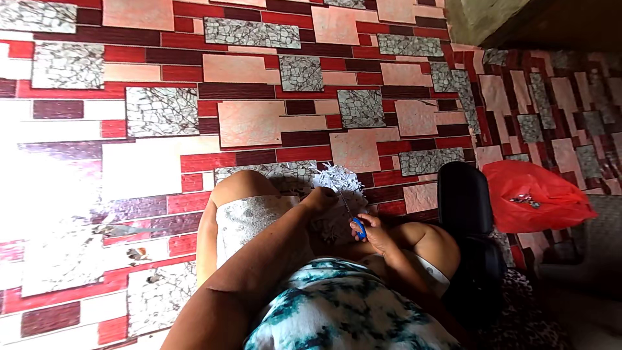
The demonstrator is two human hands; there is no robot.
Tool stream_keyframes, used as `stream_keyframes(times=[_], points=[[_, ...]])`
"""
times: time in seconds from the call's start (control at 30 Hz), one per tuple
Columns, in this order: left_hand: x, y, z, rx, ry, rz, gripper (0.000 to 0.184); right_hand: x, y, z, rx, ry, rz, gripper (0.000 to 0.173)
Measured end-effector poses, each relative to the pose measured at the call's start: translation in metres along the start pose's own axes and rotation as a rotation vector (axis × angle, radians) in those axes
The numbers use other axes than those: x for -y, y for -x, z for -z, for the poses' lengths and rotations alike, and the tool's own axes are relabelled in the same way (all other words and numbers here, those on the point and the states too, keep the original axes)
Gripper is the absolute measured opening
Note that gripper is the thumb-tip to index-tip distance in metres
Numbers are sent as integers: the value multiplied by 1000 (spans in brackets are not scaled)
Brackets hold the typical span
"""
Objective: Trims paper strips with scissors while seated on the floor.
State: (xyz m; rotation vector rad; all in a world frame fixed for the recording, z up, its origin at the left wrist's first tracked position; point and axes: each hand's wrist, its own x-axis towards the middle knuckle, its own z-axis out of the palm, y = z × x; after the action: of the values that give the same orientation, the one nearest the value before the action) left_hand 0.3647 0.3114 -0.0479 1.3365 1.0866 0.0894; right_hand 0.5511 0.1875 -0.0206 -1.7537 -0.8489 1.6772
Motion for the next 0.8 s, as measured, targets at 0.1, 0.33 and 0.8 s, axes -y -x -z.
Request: stream_keyframes(times=[0.1, 0.33, 0.8], points=[[-1, 0, 0, 9, -6, -2, 24, -1, 2, 1, -5, 17, 14, 21], [-1, -1, 3, 7, -82, 23, 31, -1, 2, 3, -70, -129, -24, 22], [1, 23, 1, -110, 385, -25, 38, -10, -2, 2, -105, -87, -50, 39]])
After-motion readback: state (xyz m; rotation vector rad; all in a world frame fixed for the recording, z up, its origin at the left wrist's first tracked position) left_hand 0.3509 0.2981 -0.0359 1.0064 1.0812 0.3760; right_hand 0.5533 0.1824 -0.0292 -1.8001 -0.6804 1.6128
